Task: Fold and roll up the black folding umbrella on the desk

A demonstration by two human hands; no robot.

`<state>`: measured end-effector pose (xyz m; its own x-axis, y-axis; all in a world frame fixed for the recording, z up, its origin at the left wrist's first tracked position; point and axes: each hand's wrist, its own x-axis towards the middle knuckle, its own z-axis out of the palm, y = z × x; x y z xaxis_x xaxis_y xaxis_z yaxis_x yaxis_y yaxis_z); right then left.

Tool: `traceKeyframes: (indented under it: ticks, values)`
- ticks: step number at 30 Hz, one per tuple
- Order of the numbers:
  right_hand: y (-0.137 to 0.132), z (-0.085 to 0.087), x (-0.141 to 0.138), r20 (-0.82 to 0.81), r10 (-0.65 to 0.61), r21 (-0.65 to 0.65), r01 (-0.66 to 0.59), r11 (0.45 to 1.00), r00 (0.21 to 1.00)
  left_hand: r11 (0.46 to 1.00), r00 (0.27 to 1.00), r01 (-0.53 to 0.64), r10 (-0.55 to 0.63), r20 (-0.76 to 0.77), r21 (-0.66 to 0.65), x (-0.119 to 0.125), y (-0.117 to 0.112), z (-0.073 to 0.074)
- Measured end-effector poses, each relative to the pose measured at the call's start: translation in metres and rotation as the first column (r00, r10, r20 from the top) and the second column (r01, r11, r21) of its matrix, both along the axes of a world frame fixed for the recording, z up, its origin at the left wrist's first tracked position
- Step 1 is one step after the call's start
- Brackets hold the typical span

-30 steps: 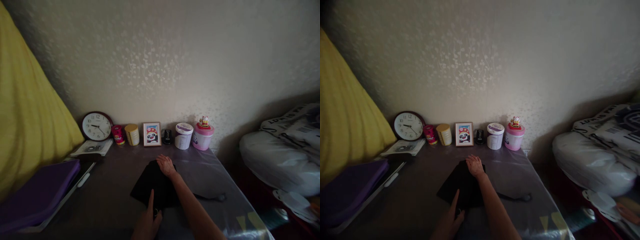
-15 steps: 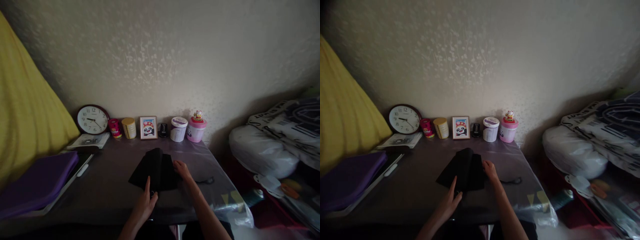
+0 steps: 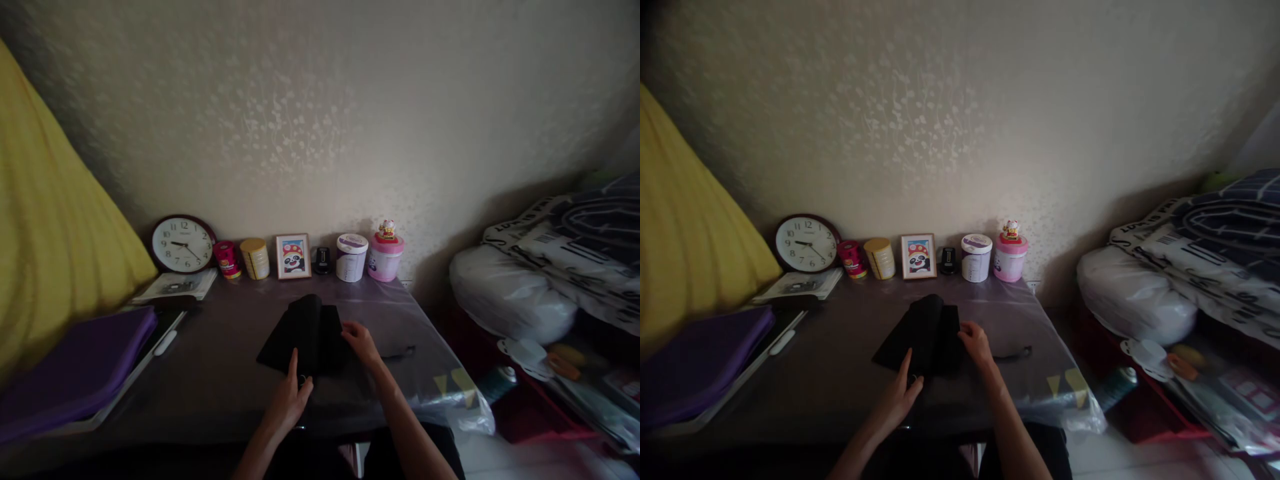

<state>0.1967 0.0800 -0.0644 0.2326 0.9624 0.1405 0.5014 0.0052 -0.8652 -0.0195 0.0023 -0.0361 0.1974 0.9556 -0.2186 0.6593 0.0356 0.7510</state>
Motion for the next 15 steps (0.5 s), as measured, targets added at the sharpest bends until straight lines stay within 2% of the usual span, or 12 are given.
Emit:
traceKeyframes:
  ticks: [7, 10, 15]
  values:
    - [-0.005, 0.004, 0.001, 0.207, -0.044, 0.034, 0.038, 0.999, 0.977, 1.0, 1.0, 0.004, -0.004, -0.018, 0.012, 0.001, -0.001, 0.001]
    - [0.002, 0.005, -0.018, 0.253, -0.018, 0.057, 0.003, 0.998, 0.967, 1.0, 0.996, 0.014, -0.012, -0.085, 0.028, 0.005, -0.002, 0.001]
    - [0.02, -0.006, -0.063, 0.299, -0.017, 0.055, 0.001, 0.998, 0.954, 0.996, 0.953, 0.051, -0.027, -0.302, 0.069, 0.017, -0.005, -0.001]
